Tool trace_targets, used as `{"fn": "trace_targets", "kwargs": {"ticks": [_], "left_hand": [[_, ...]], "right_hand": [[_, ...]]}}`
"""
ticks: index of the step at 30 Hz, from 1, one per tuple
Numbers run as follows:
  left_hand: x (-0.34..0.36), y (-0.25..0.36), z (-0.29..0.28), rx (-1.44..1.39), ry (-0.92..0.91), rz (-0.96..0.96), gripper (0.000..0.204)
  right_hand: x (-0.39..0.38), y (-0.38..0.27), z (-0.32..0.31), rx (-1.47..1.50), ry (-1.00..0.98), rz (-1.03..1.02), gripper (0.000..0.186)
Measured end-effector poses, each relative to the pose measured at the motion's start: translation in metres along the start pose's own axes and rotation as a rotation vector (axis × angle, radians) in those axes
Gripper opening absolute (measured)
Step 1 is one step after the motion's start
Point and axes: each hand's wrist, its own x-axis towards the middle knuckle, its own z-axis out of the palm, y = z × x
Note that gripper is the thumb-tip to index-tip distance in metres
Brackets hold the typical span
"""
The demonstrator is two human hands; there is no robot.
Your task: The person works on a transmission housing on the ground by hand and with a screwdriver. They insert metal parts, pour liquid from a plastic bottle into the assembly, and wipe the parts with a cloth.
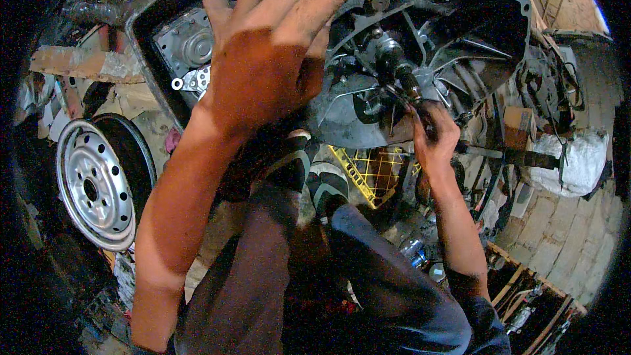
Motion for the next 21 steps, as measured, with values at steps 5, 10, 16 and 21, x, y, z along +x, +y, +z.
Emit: {"fn": "trace_targets", "kwargs": {"ticks": [5, 10, 16, 21], "left_hand": [[0.007, 0.004, -0.014, 0.053, -0.139, 0.005, 0.028], [0.007, 0.006, -0.010, -0.062, -0.031, -0.045, 0.026], [0.012, 0.008, -0.018, 0.003, -0.156, -0.040, 0.024], [0.003, 0.005, -0.002, 0.040, 0.035, -0.008, 0.024]], "right_hand": [[0.006, -0.007, -0.001, 0.044, 0.154, -0.036, 0.020], [-0.011, 0.003, -0.007, -0.003, 0.023, -0.092, 0.019], [-0.013, -0.006, -0.029, -0.089, 0.042, -0.114, 0.023], [-0.008, -0.001, -0.034, 0.015, 0.007, -0.139, 0.021]]}}
